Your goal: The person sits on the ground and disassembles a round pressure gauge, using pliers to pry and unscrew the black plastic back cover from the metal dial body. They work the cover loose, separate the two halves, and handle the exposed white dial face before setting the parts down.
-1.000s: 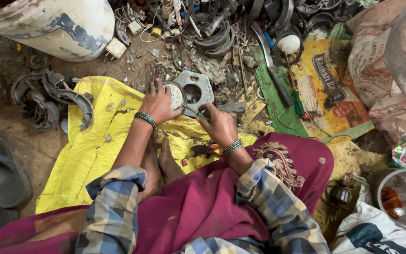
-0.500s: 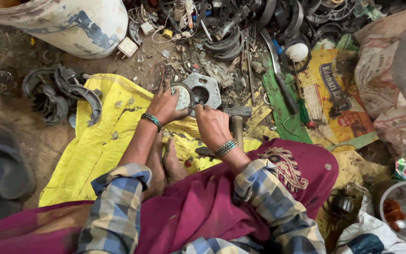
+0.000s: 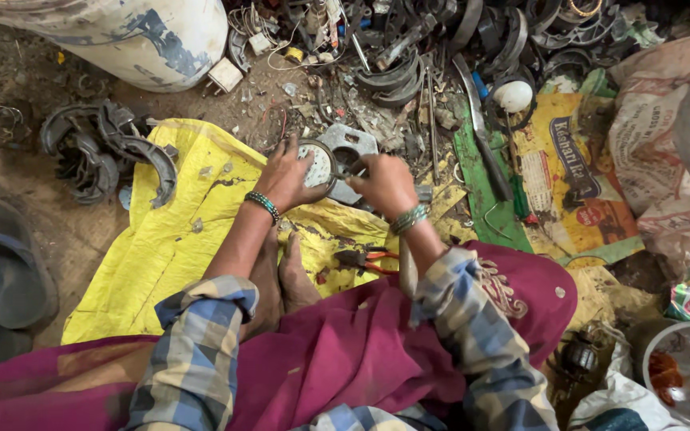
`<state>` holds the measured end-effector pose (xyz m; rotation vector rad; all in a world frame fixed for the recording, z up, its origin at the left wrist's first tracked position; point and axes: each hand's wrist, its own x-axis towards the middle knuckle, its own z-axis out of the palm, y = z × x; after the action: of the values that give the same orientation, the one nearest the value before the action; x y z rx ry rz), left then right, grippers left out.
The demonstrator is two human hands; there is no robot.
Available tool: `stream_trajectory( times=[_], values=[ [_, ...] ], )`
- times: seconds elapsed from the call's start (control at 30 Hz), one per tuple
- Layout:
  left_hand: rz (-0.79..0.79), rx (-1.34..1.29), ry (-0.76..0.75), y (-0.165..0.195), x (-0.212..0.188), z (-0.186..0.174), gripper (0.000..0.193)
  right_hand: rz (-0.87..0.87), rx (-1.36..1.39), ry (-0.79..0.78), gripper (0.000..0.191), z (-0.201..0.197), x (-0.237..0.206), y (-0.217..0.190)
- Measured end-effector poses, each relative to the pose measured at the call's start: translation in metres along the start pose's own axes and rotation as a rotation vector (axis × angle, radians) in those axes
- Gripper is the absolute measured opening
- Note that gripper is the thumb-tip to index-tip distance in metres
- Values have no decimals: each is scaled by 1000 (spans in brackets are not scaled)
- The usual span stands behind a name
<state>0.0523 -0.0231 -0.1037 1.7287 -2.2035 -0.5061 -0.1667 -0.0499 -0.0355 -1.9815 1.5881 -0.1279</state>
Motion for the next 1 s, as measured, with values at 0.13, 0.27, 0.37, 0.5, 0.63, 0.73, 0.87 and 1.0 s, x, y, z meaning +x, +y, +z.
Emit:
stream_trajectory(
  times=[0.13, 0.27, 0.37, 0.5, 0.63, 0.73, 0.87, 1.0],
  values=[
    [11, 12, 10, -2, -3, 3, 81, -9, 161, -212, 18, -17, 38, 11],
    [39, 29, -12, 0, -7, 7, 80, -36, 203, -239, 18, -22, 65, 23],
    [24, 36, -56, 2, -8, 8, 82, -43, 256, -247, 20, -17, 74, 33],
    [24, 10, -66, 0, -8, 8, 83, -5, 390, -256, 22, -9, 65, 56],
    [40, -93, -48, -6, -11, 6, 86, 8, 602, -290, 22, 2, 56, 69],
    [36, -55, -61, -9, -12, 5, 88, -25, 663, -304, 21, 7, 55, 71],
    [76, -23, -49, -12, -12, 6, 81, -27, 756, -317, 19, 12, 55, 73],
    [107, -8, -21, -15, -11, 10, 76, -18, 866, -310, 19, 19, 54, 75]
  ],
)
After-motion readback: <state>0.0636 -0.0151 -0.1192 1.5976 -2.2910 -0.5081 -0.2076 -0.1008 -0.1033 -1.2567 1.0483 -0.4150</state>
